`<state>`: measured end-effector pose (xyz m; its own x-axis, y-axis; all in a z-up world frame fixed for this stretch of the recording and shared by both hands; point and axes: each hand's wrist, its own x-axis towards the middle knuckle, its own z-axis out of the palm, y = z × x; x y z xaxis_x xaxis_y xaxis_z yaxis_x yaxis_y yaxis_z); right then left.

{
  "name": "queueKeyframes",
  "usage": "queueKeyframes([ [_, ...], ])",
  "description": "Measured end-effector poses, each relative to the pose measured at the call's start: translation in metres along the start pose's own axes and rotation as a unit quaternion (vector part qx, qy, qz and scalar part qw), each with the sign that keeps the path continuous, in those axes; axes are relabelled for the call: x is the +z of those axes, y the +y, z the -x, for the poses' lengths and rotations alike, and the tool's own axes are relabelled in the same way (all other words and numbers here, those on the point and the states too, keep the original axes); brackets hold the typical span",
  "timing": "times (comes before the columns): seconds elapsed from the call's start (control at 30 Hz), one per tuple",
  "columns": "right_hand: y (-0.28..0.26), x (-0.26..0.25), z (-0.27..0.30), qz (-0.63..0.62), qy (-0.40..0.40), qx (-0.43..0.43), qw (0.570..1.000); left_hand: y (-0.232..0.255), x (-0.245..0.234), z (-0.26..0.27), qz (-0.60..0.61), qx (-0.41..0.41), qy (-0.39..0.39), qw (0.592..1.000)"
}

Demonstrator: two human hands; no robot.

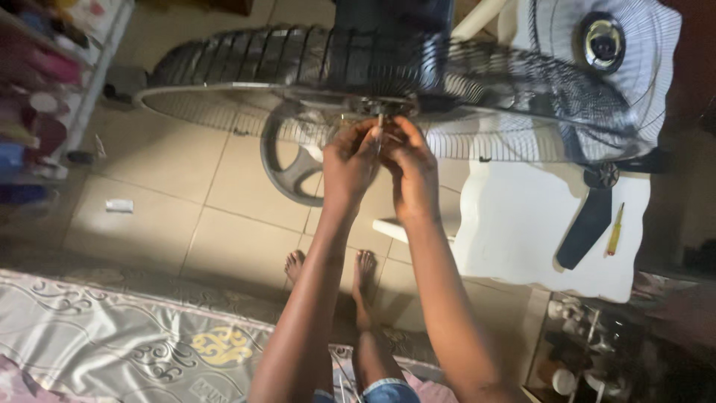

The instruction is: The person uses a screwdriver to loosen and tighten screws on the central hub of a standing fan. They manipulate the fan's motor housing and cage while working on the assembly.

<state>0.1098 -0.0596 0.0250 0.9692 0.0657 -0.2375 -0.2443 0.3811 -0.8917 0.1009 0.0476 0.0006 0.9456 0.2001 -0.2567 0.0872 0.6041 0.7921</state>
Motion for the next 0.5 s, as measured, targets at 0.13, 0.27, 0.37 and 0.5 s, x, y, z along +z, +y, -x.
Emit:
queueKeyframes([
  [0.13,-0.003,-0.018,0.01,0.025,-0.05,-0.023,0.998,-0.01,0.001,-0.006,0.028,0.007,-0.002,1.0],
  [0.27,-0.01,-0.074,0.031,0.02,0.123,-0.069,0.99,-0.011,0.004,-0.006,0.049,-0.019,-0.01,0.999],
  [0.37,-0.036,-0.134,0.026,0.028,0.296,-0.104,0.949,-0.005,0.0,-0.001,0.053,-0.026,-0.018,0.998],
  [0.5,-0.072,-0.193,0.0,0.017,0.207,-0.164,0.964,0.002,-0.007,0.005,0.038,-0.038,-0.016,0.998],
])
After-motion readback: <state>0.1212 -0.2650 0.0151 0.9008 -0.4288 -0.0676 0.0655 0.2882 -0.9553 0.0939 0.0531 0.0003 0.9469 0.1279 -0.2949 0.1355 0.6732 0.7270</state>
